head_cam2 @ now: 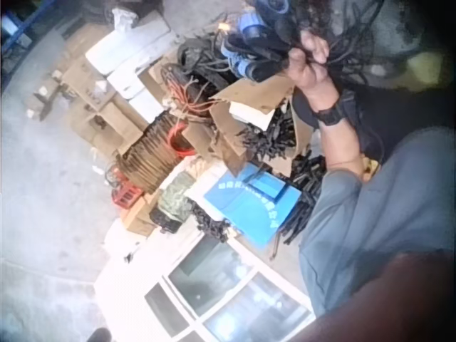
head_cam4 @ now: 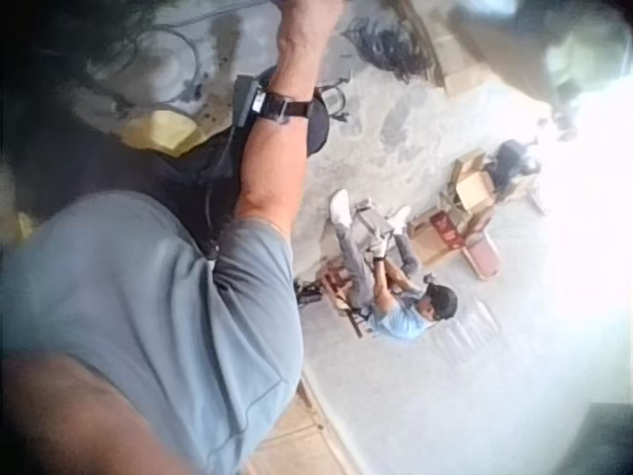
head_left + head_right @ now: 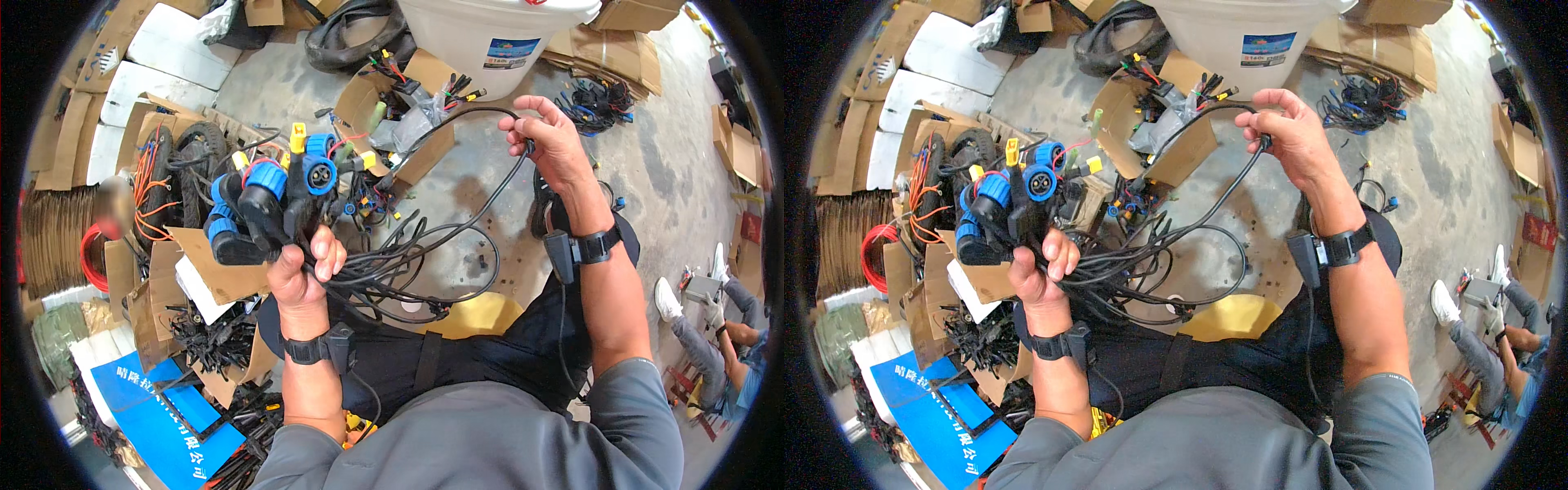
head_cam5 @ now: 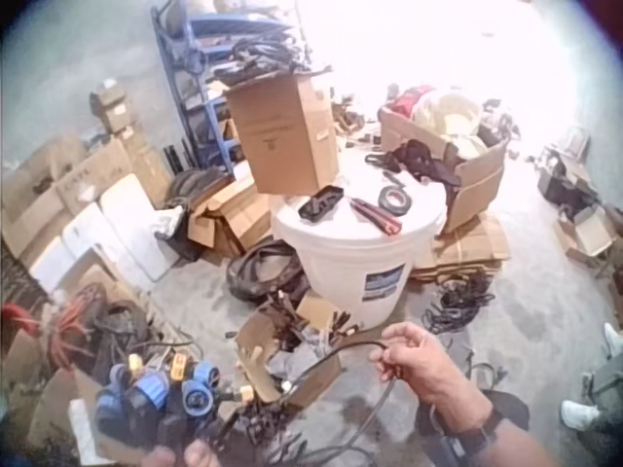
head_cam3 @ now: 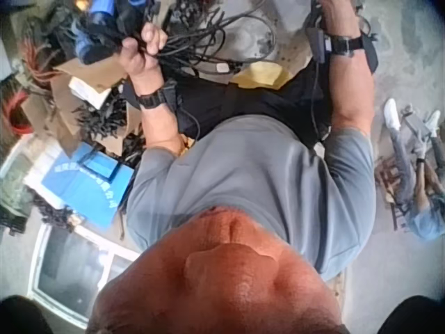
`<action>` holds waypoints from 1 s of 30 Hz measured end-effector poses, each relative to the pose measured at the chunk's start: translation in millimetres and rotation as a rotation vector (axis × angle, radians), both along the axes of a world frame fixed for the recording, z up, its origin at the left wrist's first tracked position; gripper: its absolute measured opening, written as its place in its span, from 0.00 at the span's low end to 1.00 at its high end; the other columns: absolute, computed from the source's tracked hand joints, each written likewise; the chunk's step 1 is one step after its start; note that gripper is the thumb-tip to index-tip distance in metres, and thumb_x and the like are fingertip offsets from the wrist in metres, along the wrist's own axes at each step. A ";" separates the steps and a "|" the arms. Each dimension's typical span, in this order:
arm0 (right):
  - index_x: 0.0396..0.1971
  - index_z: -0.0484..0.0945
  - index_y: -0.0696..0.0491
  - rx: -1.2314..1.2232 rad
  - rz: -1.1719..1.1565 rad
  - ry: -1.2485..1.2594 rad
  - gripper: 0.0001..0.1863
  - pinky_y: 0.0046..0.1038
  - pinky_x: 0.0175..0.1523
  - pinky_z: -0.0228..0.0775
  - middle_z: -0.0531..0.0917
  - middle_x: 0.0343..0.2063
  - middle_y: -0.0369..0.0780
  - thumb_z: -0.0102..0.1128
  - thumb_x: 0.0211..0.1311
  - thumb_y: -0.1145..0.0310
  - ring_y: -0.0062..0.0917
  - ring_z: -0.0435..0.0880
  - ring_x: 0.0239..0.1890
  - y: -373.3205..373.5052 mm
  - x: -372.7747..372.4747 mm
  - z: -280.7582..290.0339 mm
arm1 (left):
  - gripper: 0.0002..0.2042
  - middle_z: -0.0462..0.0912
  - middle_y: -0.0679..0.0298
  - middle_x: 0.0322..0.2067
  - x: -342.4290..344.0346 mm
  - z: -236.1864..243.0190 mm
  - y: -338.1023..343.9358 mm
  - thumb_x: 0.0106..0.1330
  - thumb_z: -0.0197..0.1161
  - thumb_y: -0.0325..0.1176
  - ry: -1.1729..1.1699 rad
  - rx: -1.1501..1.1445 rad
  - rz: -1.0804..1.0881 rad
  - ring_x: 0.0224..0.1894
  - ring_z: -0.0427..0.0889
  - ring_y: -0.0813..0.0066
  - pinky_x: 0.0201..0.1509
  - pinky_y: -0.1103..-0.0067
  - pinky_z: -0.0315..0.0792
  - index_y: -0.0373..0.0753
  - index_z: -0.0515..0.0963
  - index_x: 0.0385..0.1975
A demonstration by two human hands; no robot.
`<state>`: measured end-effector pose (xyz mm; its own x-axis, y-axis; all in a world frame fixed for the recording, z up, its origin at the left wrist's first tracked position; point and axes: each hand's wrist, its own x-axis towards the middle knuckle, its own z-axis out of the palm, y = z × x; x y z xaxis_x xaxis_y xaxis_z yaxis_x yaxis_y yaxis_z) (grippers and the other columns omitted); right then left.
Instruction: Inspecting and organizing a complex motorcycle wiring harness with multiple connectors and wires.
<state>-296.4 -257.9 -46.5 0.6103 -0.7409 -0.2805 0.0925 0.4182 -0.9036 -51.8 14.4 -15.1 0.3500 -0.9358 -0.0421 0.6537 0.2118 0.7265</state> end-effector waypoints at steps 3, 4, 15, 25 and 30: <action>0.56 0.65 0.58 0.080 -0.168 -0.090 0.27 0.22 0.31 0.73 0.80 0.31 0.42 0.54 0.52 0.76 0.18 0.76 0.25 5.3 13.2 3.0 | 0.28 0.77 0.64 0.26 -2.6 -1.1 4.5 0.55 0.70 0.43 0.030 -0.057 -0.134 0.17 0.75 0.78 0.23 0.80 0.63 0.32 0.69 0.50; 0.56 0.65 0.58 0.076 -0.170 -0.092 0.27 0.22 0.31 0.73 0.80 0.31 0.42 0.54 0.52 0.76 0.18 0.76 0.25 5.4 13.8 2.7 | 0.28 0.77 0.63 0.26 -3.5 -1.0 7.0 0.55 0.71 0.42 0.037 -0.047 -0.156 0.17 0.75 0.77 0.23 0.79 0.63 0.31 0.68 0.49; 0.42 0.74 0.61 0.105 0.552 -0.064 0.18 0.19 0.24 0.65 0.74 0.16 0.34 0.52 0.46 0.78 0.16 0.73 0.18 46.1 16.5 43.1 | 0.32 0.76 0.62 0.26 -0.9 -3.5 6.4 0.55 0.70 0.40 0.046 0.048 -0.063 0.18 0.74 0.76 0.24 0.78 0.64 0.30 0.65 0.55; 0.61 0.62 0.57 -0.280 0.269 0.358 0.32 0.21 0.29 0.72 0.81 0.31 0.41 0.53 0.53 0.77 0.18 0.77 0.23 19.4 3.2 3.9 | 0.27 0.76 0.56 0.30 -13.9 -12.2 -5.5 0.58 0.66 0.32 0.144 0.115 -0.023 0.22 0.72 0.72 0.28 0.76 0.67 0.33 0.65 0.56; 0.64 0.57 0.61 -0.181 -0.193 0.117 0.34 0.21 0.30 0.72 0.79 0.41 0.46 0.55 0.55 0.78 0.19 0.77 0.25 -12.8 -18.4 4.4 | 0.27 0.74 0.61 0.28 -18.4 -9.8 -13.4 0.60 0.66 0.39 0.022 0.161 0.039 0.20 0.71 0.75 0.27 0.77 0.64 0.33 0.66 0.56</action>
<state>-314.9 -270.7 -42.1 0.4246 -0.8845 -0.1931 0.0453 0.2337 -0.9712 -70.2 1.0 -24.9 0.3837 -0.9018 -0.1988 0.6635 0.1195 0.7386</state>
